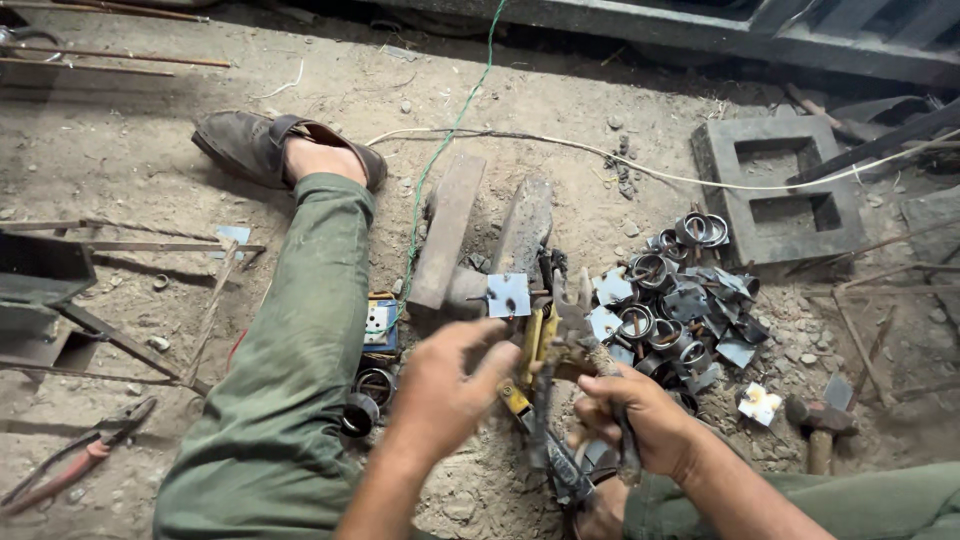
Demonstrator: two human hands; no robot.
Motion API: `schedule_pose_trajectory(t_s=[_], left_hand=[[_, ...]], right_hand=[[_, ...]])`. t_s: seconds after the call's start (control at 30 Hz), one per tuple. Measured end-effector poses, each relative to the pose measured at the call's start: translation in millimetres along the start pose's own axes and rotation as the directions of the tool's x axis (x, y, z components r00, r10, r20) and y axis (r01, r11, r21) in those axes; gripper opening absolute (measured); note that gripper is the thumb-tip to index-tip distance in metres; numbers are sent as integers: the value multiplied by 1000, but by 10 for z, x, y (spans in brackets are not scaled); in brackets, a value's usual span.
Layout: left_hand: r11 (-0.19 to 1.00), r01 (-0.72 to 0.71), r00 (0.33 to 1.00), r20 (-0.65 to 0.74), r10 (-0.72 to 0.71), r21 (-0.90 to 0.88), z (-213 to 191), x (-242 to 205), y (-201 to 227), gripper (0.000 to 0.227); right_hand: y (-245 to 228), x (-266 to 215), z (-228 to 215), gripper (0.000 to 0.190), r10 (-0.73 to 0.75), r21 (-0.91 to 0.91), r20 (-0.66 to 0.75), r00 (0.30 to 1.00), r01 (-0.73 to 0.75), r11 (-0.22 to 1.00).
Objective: The person sits on the ground and uses a welding torch to join small metal plates to circular metal rings. They hold the pieces with pliers, weld the joints, and then fit the rings onto the plates to check alignment.
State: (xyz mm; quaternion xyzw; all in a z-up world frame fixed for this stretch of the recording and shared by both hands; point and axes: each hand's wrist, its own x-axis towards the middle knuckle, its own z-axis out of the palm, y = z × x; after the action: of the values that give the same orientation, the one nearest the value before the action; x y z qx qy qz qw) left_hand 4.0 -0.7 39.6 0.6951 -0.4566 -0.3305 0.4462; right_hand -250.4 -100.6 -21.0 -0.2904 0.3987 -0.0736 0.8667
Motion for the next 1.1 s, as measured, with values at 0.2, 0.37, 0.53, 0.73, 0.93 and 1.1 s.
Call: schedule_pose_trajectory(t_s=[0.2,0.37,0.53,0.73,0.93,1.1], left_hand=[[976,96,931,-329,-157,-194,-223,58,-71,26],[942,10,928,-348,-134,-335,-196,71,-148,20],[917,24,926,-336,-170,-398,-183,88,-190,19],[910,42,924,-330,-193,-414,-157,104,-225,18],[907,54,919,-336,-209,-417,-134,121,-277,17],[919,59,923,-330,-199,-390,-137,148,-319,18]], right_hand=[[22,184,-51,20,41,-368,-447,894,-225,902],[117,269,-88,17,51,-400,-490,870,-277,874],[145,357,-106,17,-1,-512,-490,872,-287,809],[176,534,-134,25,-21,-547,-499,866,-296,783],[250,617,-187,33,-252,-683,-351,902,-63,728],[297,587,-115,25,-113,-415,-416,903,-78,906]])
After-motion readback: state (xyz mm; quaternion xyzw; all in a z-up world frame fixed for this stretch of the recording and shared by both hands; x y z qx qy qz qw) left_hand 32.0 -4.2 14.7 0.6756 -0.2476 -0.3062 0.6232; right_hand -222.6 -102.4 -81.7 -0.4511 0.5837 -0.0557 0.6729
